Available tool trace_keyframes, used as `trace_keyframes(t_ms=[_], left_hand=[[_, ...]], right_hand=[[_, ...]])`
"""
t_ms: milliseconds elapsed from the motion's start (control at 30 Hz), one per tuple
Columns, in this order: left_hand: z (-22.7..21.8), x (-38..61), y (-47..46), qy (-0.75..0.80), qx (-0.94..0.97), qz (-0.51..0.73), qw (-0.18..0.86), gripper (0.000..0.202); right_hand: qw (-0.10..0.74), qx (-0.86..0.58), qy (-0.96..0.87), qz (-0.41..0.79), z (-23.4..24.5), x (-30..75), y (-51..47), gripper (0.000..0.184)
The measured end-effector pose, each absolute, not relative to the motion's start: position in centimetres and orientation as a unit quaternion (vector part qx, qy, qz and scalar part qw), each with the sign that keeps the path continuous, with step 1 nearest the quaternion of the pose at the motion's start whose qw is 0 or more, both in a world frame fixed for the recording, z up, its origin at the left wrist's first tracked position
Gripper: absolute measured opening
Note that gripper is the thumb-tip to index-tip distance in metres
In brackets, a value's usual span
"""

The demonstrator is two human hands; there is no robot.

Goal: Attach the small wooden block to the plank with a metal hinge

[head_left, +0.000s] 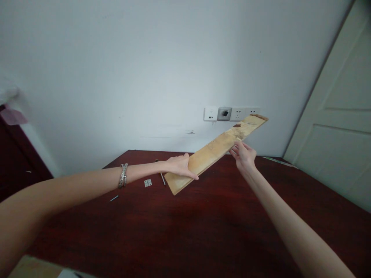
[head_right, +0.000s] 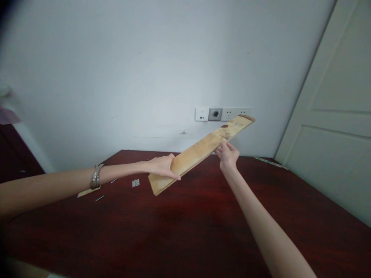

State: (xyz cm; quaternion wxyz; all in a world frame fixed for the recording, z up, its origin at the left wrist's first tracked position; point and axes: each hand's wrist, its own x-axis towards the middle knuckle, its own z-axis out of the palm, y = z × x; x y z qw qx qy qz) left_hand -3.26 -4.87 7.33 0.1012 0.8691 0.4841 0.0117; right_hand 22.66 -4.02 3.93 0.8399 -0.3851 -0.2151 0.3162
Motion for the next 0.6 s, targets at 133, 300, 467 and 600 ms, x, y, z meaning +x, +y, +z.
trace_keyframes(t_ms=[133,300,467,600], left_hand=[[5.1,-3.6,-5.2,0.407,0.856,0.055,0.313,0.074],[2.8,-3.4,-7.8,0.339,0.792,0.085,0.501,0.048],[2.3,-2.3,-12.3,0.378,0.738,0.166,0.534,0.037],[2.1,-1.2,-15.8,0.399,0.657,0.178,0.614,0.033]], right_hand=[[0.822,-0.400,-0.244,0.324,4.3,23.0,-5.2,0.013],[0.785,-0.424,-0.296,0.342,4.5,23.4,-6.3,0.012],[0.685,-0.513,-0.352,0.379,4.2,23.8,-5.9,0.003],[0.607,-0.561,-0.399,0.397,3.4,23.3,-5.4,0.002]])
